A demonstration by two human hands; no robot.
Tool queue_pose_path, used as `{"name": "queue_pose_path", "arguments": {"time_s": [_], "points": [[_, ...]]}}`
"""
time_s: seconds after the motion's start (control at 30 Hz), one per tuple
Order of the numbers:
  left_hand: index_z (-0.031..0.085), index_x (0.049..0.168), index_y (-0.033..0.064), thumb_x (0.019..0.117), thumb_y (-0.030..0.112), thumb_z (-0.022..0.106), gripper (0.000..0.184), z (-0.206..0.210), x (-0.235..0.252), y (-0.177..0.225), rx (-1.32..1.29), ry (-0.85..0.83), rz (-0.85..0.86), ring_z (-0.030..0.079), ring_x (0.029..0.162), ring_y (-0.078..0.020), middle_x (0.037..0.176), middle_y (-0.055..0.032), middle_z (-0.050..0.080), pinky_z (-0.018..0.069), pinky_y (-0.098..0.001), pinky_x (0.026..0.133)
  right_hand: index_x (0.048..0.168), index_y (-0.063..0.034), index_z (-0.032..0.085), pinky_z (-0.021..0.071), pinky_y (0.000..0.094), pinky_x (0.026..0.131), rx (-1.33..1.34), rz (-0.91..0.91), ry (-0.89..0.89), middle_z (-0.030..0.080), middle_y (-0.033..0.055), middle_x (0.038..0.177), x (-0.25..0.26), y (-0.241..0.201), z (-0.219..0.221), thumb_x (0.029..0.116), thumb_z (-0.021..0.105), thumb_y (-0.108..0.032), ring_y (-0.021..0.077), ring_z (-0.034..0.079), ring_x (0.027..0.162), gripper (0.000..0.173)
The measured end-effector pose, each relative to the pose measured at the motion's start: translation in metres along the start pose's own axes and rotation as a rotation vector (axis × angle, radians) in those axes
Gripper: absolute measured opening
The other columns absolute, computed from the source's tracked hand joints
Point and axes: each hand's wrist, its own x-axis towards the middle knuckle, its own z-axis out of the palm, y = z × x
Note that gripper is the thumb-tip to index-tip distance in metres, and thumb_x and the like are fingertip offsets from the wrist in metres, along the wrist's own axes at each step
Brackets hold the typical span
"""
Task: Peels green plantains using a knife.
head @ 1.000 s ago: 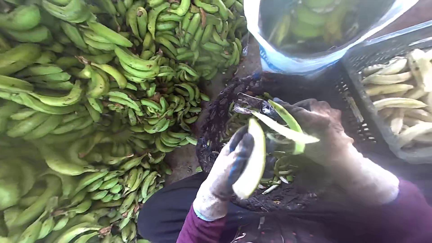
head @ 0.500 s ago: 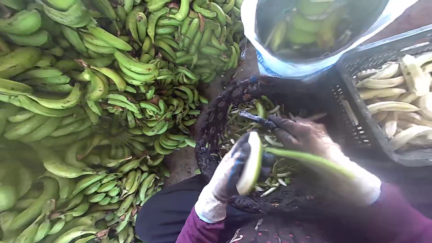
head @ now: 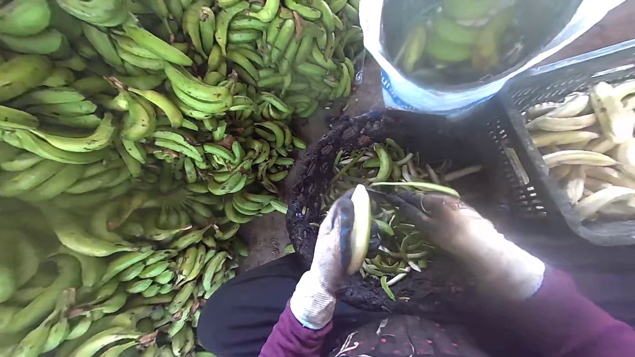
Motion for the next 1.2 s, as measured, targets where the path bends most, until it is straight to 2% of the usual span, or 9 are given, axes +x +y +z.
{"name": "queue_pose_path", "arguments": {"time_s": [0.07,0.27,0.43,0.57,0.67,0.77,0.9,0.97,1.2], "points": [[0.047,0.141,0.0100,0.1092,0.036,0.028,0.046,-0.006,0.002,0.010,-0.187,0.086,-0.013,0.067,0.069,-0.0176,0.090,-0.0094,0.068,0.0594,-0.0324,0.060,0.141,-0.0219,0.063,0.0530,0.0534,0.097,0.032,-0.119,0.057,0.072,0.0095,0.120,-0.012,-0.008,0.013,0.1082,0.042,-0.042,0.0266,0.068,0.110,0.044],[0.061,0.096,0.0177,0.1067,0.050,0.026,0.049,-0.011,0.012,0.044,-0.641,0.121,-0.115,0.063,0.064,-0.0089,0.074,0.0017,0.061,0.0559,-0.0258,0.058,0.127,-0.0280,0.074,0.0486,0.0521,0.097,0.166,-0.628,0.593,0.072,0.0070,0.111,-0.033,-0.019,0.033,0.0961,0.068,-0.027,0.0230,0.065,0.109,0.031],[0.048,0.146,0.0096,0.1080,0.030,0.032,0.046,0.003,0.003,0.015,0.160,0.084,0.217,0.064,0.093,-0.0079,0.115,-0.0044,0.066,0.0560,-0.0285,0.081,0.133,-0.0229,0.071,0.0522,0.0537,0.082,0.079,-0.491,0.561,0.070,0.0138,0.108,-0.014,-0.013,0.024,0.0965,0.064,-0.032,0.0297,0.066,0.097,0.038],[0.060,0.124,0.0134,0.1089,0.049,0.033,0.047,-0.001,0.003,0.023,-0.360,-0.005,-0.098,0.064,0.064,-0.0123,0.081,-0.0049,0.065,0.0577,-0.0281,0.059,0.142,-0.0281,0.063,0.0548,0.0592,0.089,-0.007,-0.152,0.173,0.073,0.0103,0.113,-0.011,0.011,0.015,0.1067,0.045,-0.048,0.0299,0.071,0.103,0.044],[0.064,0.108,0.0146,0.1082,0.045,0.034,0.042,-0.018,0.004,0.028,-0.545,0.026,-0.137,0.061,0.061,-0.0106,0.074,-0.0014,0.061,0.0552,-0.0269,0.057,0.135,-0.0243,0.069,0.0539,0.0459,0.089,0.099,-0.451,0.320,0.073,0.0047,0.109,-0.025,0.015,0.021,0.1033,0.053,-0.036,0.0182,0.067,0.100,0.038],[0.063,0.112,0.0175,0.1083,0.045,0.030,0.043,-0.022,0.001,0.028,-0.499,0.125,-0.071,0.064,0.067,-0.0089,0.080,0.0002,0.066,0.0563,-0.0267,0.059,0.131,-0.0305,0.072,0.0460,0.0495,0.102,0.203,-0.663,0.378,0.070,0.0023,0.117,-0.035,0.005,0.018,0.0974,0.064,-0.027,0.0174,0.062,0.115,0.035],[0.050,0.141,0.0021,0.1086,0.025,0.028,0.045,-0.007,-0.011,0.010,0.177,0.145,0.336,0.063,0.095,-0.0029,0.111,-0.0038,0.066,0.0544,-0.0233,0.086,0.128,-0.0247,0.074,0.0507,0.0514,0.084,0.141,-0.570,0.526,0.070,0.0095,0.108,-0.021,-0.014,0.027,0.0944,0.065,-0.031,0.0241,0.065,0.099,0.035],[0.050,0.144,0.0060,0.1089,0.033,0.031,0.048,-0.005,-0.017,0.004,0.208,0.095,0.303,0.066,0.096,-0.0045,0.114,-0.0032,0.068,0.0568,-0.0253,0.085,0.130,-0.0214,0.072,0.0498,0.0557,0.080,0.055,-0.457,0.558,0.070,0.0138,0.110,-0.009,-0.007,0.016,0.0959,0.063,-0.035,0.0309,0.066,0.098,0.038],[0.045,0.149,0.0179,0.1099,0.034,0.031,0.045,-0.004,0.025,-0.004,0.327,0.026,0.207,0.064,0.103,-0.0072,0.127,-0.0013,0.063,0.0562,-0.0312,0.087,0.130,-0.0340,0.071,0.0478,0.0665,0.092,-0.194,-0.076,-0.087,0.073,0.0132,0.110,-0.056,0.012,0.013,0.0997,0.056,-0.048,0.0375,0.067,0.106,0.037]]}}
